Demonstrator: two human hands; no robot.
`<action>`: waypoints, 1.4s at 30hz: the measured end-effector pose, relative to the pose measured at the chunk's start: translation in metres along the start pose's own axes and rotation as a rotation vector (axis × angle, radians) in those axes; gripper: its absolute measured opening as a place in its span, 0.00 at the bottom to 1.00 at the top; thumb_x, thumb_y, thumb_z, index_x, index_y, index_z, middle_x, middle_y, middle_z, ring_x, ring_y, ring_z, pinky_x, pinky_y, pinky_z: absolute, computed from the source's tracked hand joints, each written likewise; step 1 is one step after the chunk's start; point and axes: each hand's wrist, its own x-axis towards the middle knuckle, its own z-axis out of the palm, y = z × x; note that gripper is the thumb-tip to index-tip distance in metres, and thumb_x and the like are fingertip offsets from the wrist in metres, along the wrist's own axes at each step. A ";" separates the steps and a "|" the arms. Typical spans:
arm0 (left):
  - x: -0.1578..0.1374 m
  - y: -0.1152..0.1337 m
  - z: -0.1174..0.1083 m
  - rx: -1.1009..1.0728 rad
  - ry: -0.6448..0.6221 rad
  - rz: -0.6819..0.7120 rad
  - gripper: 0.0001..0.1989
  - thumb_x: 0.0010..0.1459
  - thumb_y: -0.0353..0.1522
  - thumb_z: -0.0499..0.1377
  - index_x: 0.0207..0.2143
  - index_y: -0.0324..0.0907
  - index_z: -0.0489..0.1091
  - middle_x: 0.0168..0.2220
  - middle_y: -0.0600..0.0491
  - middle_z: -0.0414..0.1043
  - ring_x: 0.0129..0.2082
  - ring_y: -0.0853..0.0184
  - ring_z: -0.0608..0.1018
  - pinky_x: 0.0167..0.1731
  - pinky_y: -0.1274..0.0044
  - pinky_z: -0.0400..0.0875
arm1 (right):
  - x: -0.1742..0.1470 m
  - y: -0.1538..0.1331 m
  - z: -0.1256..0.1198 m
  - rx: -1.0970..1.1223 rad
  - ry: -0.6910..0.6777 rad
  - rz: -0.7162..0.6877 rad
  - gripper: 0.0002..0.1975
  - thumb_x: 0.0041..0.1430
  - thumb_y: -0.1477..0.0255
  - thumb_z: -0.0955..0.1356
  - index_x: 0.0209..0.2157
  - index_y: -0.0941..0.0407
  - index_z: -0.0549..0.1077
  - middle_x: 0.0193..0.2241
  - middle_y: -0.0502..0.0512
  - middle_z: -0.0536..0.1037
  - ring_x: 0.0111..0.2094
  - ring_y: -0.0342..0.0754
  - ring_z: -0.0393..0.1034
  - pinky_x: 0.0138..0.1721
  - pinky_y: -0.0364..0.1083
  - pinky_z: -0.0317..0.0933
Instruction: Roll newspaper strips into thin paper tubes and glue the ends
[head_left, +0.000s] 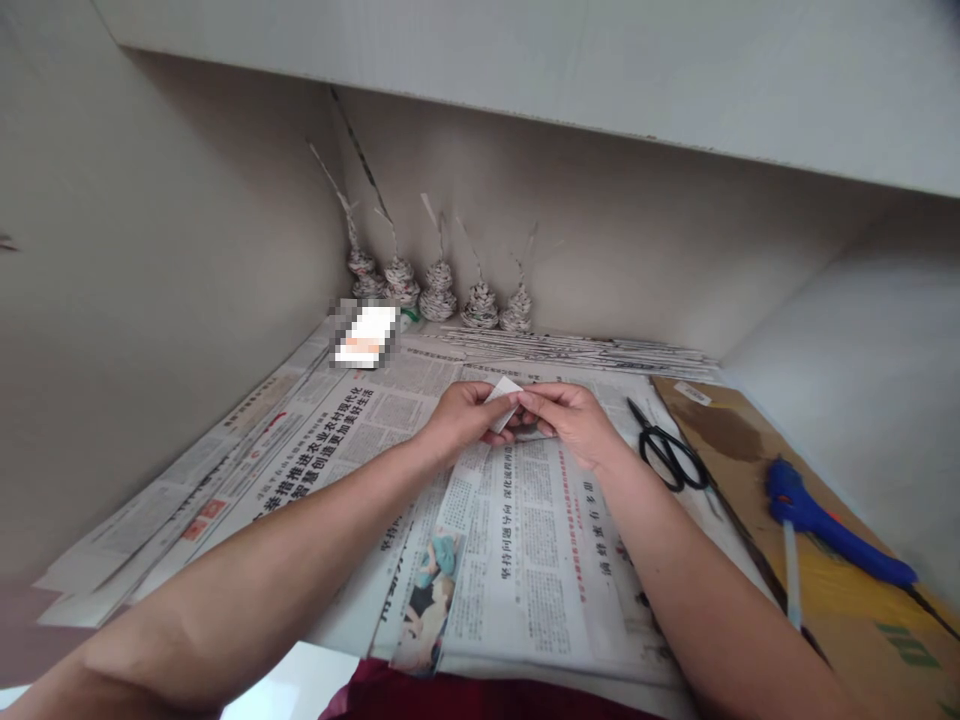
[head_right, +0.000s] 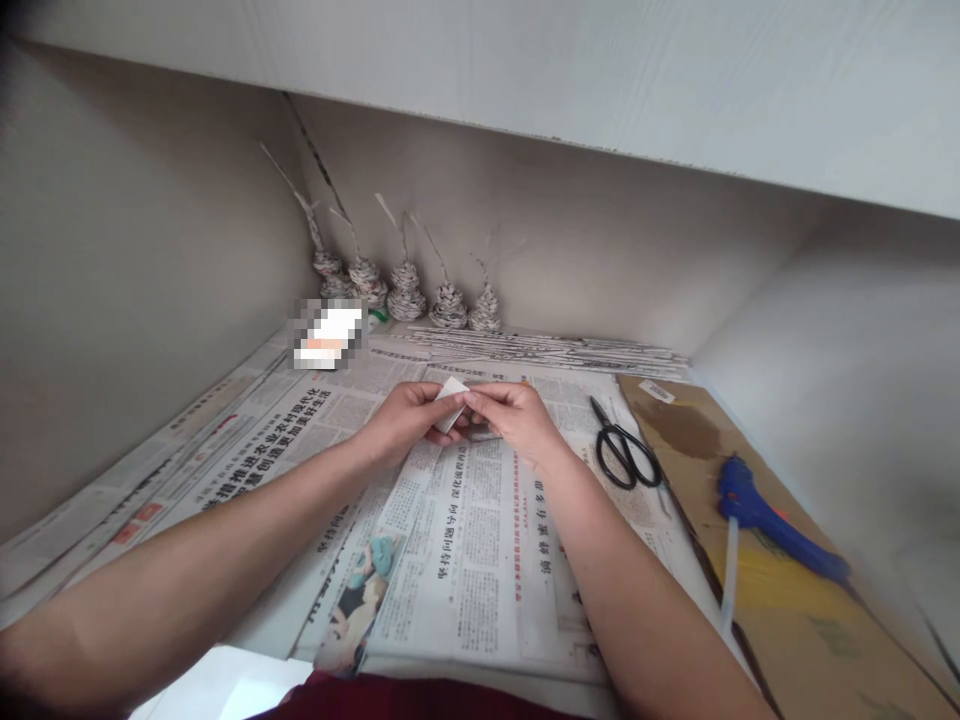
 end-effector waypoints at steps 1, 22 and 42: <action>0.000 0.000 0.000 0.001 0.000 0.007 0.16 0.49 0.42 0.64 0.30 0.36 0.73 0.26 0.51 0.73 0.21 0.72 0.75 0.21 0.81 0.71 | 0.000 0.000 0.000 0.001 0.000 -0.004 0.14 0.48 0.63 0.73 0.34 0.57 0.80 0.22 0.53 0.75 0.25 0.42 0.66 0.19 0.39 0.50; 0.001 -0.004 0.002 -0.011 0.003 0.001 0.11 0.51 0.37 0.63 0.34 0.38 0.75 0.29 0.49 0.77 0.27 0.68 0.78 0.30 0.76 0.75 | 0.002 0.001 0.002 0.112 0.100 0.058 0.15 0.43 0.62 0.75 0.28 0.60 0.78 0.18 0.52 0.71 0.21 0.41 0.63 0.15 0.38 0.44; 0.000 0.005 0.000 -0.117 0.001 -0.054 0.13 0.52 0.37 0.63 0.33 0.35 0.74 0.26 0.50 0.74 0.21 0.72 0.75 0.20 0.82 0.71 | 0.000 -0.001 -0.001 0.125 -0.016 0.036 0.17 0.47 0.61 0.73 0.36 0.57 0.79 0.26 0.56 0.78 0.29 0.45 0.72 0.21 0.39 0.57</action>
